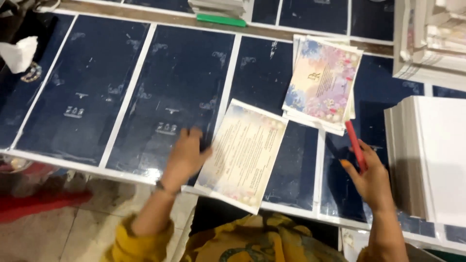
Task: Folding printed paper inserts and assembling them into invitation covers at a workstation.
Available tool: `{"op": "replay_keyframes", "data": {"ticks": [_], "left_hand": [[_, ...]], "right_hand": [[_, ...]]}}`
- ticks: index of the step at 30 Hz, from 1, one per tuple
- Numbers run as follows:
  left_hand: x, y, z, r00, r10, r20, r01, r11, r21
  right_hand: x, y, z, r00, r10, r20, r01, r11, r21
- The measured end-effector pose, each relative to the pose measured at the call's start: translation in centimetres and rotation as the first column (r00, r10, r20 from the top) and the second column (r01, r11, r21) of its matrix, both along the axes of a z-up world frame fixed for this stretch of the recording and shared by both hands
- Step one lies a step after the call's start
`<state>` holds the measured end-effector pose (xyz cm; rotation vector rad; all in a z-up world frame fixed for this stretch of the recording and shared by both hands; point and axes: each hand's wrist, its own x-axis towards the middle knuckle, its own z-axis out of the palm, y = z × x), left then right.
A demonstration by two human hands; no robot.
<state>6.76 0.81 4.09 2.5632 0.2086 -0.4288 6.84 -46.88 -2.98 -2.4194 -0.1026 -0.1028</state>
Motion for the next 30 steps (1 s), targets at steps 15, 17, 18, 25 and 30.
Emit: {"op": "replay_keyframes", "data": {"ticks": [15, 17, 18, 25, 30], "left_hand": [[-4.9, -2.6, -8.0, 0.895, 0.147, 0.421, -0.113, 0.988, -0.106], [-5.1, -1.9, -6.1, 0.904, 0.291, 0.312, -0.133, 0.887, -0.442], [-4.3, -2.0, -5.0, 0.906, 0.283, 0.316, -0.121, 0.887, -0.446], [0.1, -2.3, 6.9, 0.854, 0.125, 0.506, 0.018, 0.963, -0.268], [9.3, -7.1, 5.0, 0.696, 0.239, 0.677, 0.216, 0.83, -0.515]], "right_hand": [[-4.8, 5.6, -1.0, 0.939, -0.278, 0.203, 0.344, 0.758, -0.555], [-4.7, 5.8, -1.3, 0.936, -0.293, 0.197, 0.351, 0.712, -0.608], [-4.8, 5.7, -1.3, 0.931, -0.302, 0.203, 0.362, 0.706, -0.609], [-4.9, 6.5, -0.1, 0.93, -0.333, 0.154, 0.358, 0.732, -0.579], [-4.6, 6.8, 0.6, 0.928, -0.352, 0.126, 0.355, 0.722, -0.594]]}}
